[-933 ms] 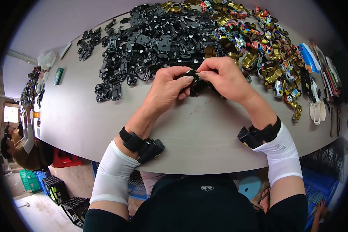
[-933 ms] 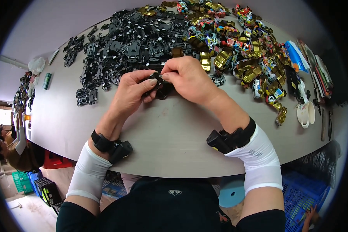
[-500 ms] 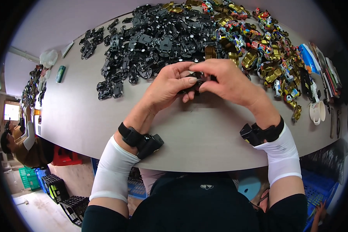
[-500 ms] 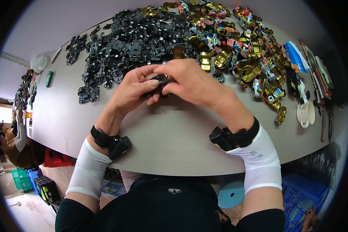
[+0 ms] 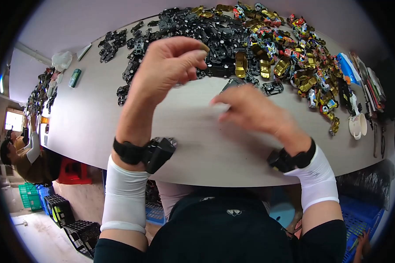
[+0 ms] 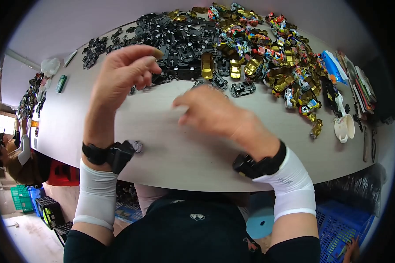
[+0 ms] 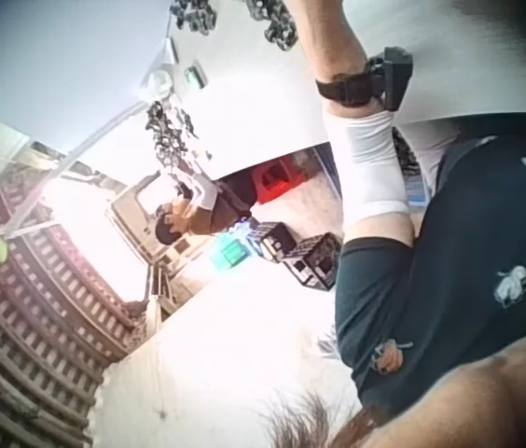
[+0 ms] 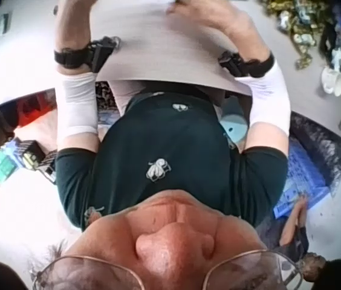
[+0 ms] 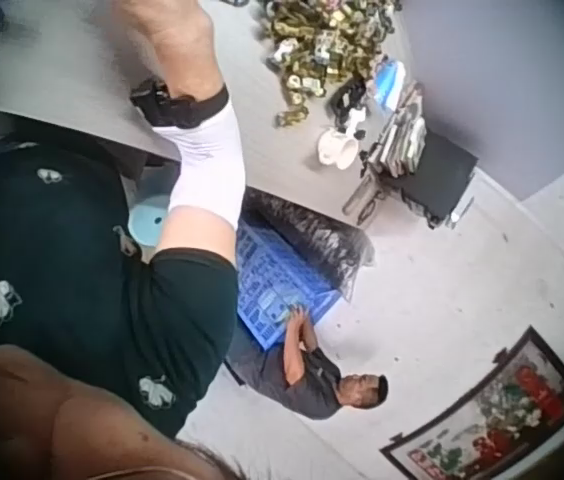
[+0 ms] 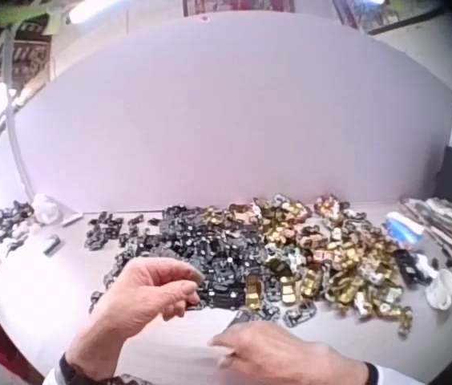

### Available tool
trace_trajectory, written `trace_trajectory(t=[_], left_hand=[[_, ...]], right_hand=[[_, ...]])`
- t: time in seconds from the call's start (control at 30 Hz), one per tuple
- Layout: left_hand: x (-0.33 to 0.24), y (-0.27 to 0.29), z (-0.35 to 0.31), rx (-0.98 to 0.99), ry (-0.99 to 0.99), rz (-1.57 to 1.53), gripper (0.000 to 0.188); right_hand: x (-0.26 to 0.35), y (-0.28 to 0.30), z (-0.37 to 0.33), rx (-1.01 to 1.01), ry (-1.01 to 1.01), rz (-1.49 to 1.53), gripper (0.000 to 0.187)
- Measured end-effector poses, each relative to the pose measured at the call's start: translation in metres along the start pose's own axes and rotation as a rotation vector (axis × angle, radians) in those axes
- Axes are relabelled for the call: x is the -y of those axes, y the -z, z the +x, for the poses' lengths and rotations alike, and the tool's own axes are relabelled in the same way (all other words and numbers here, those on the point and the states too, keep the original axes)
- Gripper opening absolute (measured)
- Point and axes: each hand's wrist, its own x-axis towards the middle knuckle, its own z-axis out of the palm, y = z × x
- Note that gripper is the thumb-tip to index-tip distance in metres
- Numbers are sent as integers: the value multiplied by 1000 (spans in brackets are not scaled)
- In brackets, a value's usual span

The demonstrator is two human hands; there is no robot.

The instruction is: Assembling small plastic toy cars by snapping various chassis and shell components together at a workbench.

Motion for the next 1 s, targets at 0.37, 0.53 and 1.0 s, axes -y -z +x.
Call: trace_trajectory(t=[0.37, 0.53, 1.0], left_hand=[[75, -62, 13, 3, -232, 904, 38], [66, -45, 13, 321, 275, -126, 31], [78, -37, 14, 179, -28, -807, 42]], right_hand=[[-42, 46, -10, -323, -323, -5, 18], [-42, 36, -9, -308, -173, 136, 23], [-32, 5, 8, -184, -623, 1534, 14]])
